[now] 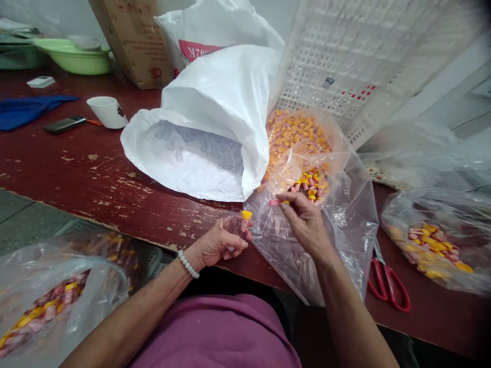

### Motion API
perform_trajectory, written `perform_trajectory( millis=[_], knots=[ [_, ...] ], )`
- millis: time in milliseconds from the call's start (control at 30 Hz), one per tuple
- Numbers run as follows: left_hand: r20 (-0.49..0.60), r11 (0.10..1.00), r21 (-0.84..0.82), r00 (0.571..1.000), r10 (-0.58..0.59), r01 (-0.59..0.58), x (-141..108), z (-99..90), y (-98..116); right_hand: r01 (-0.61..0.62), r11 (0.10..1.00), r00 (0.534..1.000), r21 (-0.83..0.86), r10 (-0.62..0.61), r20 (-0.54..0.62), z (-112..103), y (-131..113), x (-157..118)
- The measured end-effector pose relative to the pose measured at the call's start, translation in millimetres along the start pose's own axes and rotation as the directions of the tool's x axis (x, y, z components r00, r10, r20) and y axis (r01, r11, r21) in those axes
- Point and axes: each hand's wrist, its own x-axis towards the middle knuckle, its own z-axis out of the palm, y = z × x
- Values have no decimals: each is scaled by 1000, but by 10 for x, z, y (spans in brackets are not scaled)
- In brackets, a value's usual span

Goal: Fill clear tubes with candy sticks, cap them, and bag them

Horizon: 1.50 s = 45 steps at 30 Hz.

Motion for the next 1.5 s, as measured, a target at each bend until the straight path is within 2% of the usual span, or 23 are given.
perform_trajectory(
  millis=[100,200,267,367,467,600,667,733,800,833,867,933,1033,1167,1233,1300,1367,1400,1500],
  knots=[
    [-10,994,107,999,35,-33,14,46,-17,183,980,974,75,-191,126,107,-415,-154],
    [-4,980,191,998,64,-62,-1,74,-14,230,972,948,52,-235,213,153,-579,-214],
    [2,975,210,997,72,-71,-21,78,-1,212,977,955,24,-212,206,138,-578,-212],
    [-4,972,224,997,75,-72,-42,77,18,191,982,977,15,-191,93,127,-521,-207],
    [-55,969,243,996,68,-53,-36,86,11,225,972,974,-71,-224,15,239,-483,-292],
    [-173,963,263,980,102,-53,-3,95,-36,284,938,956,-197,-262,129,443,-452,-443],
    [-187,965,257,977,104,-53,7,81,-43,283,942,954,-179,-259,150,432,-367,-408],
    [-177,972,229,980,87,-45,12,47,-27,228,961,973,-157,-222,56,328,-183,-277],
    [-163,977,208,984,77,-42,13,-4,1,62,974,990,-217,-88,-113,197,88,-89],
    [-160,977,206,984,79,-45,13,-31,12,-55,958,982,-283,1,-187,148,237,8],
    [-161,977,209,983,83,-49,14,-57,19,-154,927,974,-342,85,-208,119,383,96],
    [-167,976,210,981,96,-60,17,-95,18,-278,848,959,-452,214,-188,129,628,233],
    [-152,972,223,983,108,-72,23,-115,-8,-337,744,941,-577,294,-170,223,830,329],
    [-124,961,265,985,118,-82,11,-96,-5,-355,719,934,-597,306,-186,194,885,342],
    [-128,949,305,984,120,-76,-1,-78,18,-360,757,933,-545,283,-222,104,826,302],
    [-129,933,353,984,127,-74,-6,-60,33,-310,870,945,-383,239,-222,22,662,215],
    [-120,921,383,984,130,-75,4,-47,22,-181,973,978,-143,164,-127,-11,383,91],
    [-109,917,391,985,131,-79,14,-44,6,-113,993,993,-43,111,-50,-5,214,25],
    [-52,908,403,988,145,-112,45,-39,-57,50,997,994,62,-56,99,61,-273,-132]
  ],
)
